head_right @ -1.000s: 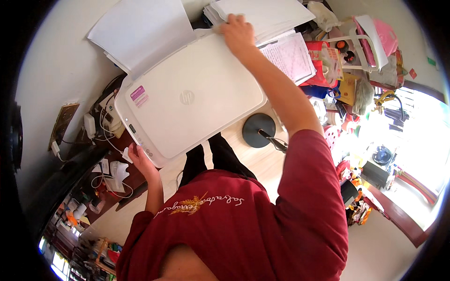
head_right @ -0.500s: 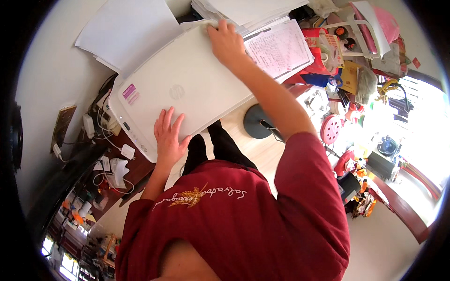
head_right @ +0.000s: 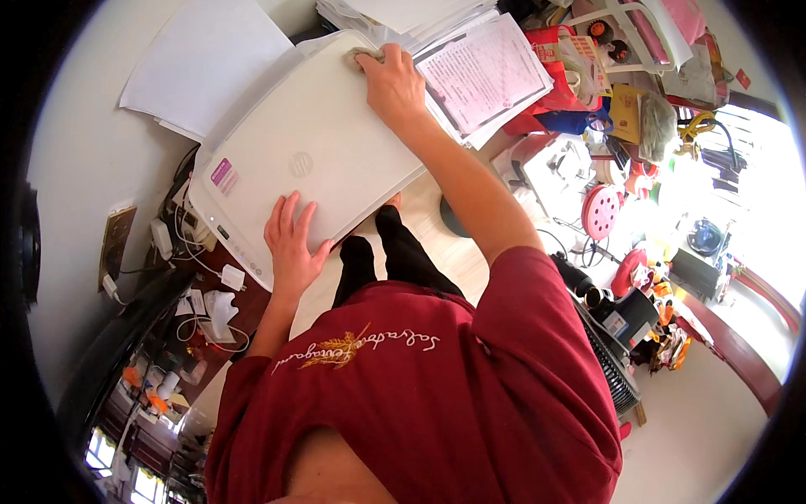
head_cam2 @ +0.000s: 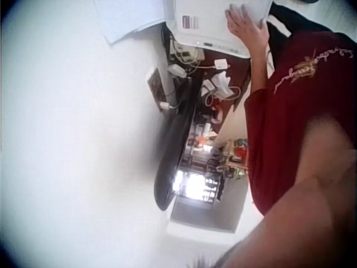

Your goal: The person wipes the exterior and interior surfaces of a printer using a cloth, covering the lid, sides, and the internal scanning glass.

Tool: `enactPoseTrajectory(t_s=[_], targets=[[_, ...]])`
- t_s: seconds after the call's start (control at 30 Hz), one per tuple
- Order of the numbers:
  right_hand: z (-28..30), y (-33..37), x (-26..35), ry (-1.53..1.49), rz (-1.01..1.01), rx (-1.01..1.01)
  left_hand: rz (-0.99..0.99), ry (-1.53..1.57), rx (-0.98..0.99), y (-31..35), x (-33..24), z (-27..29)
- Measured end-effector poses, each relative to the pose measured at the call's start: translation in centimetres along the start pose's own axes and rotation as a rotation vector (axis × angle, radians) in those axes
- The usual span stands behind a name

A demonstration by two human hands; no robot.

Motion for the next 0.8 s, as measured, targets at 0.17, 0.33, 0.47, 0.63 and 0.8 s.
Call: enactPoseTrajectory(t_s=[0.17,0.33,0.47,0.63,0.8], targets=[[0.9,3.0,0.1,0.079,-0.058,0.167,-0.001,0.005,-0.025,0.1,0.1,0.1],[6.3,7.0,-6.5,-0.022,-0.415,0.192,-0.166,0.007,-0.057,-0.6,-0.8,0.7],[7.3,7.7,-8.5,-0.179,-0.339,-0.024,-0.305,-0.072,-0.069,-1.0,-1.4,0.4],[6.6,3.4,-2.3,-0.282,-0.179,-0.114,-0.349,-0.073,-0.041,-1.2,-1.4,0.4],[-2.7,2.2,11.2,-0.154,0.417,0.25,-0.333,-0.089,-0.071,-0.9,-1.4,-0.5]])
Point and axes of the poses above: each hand's wrist, its own y-axis away from the middle knuckle, its own z-axis out of the back of the hand, x = y × z, the point moved 5 cm from there along -y, towards the middle knuckle, and after that the axes turned 6 degrees about x, right-handed, at the moved point
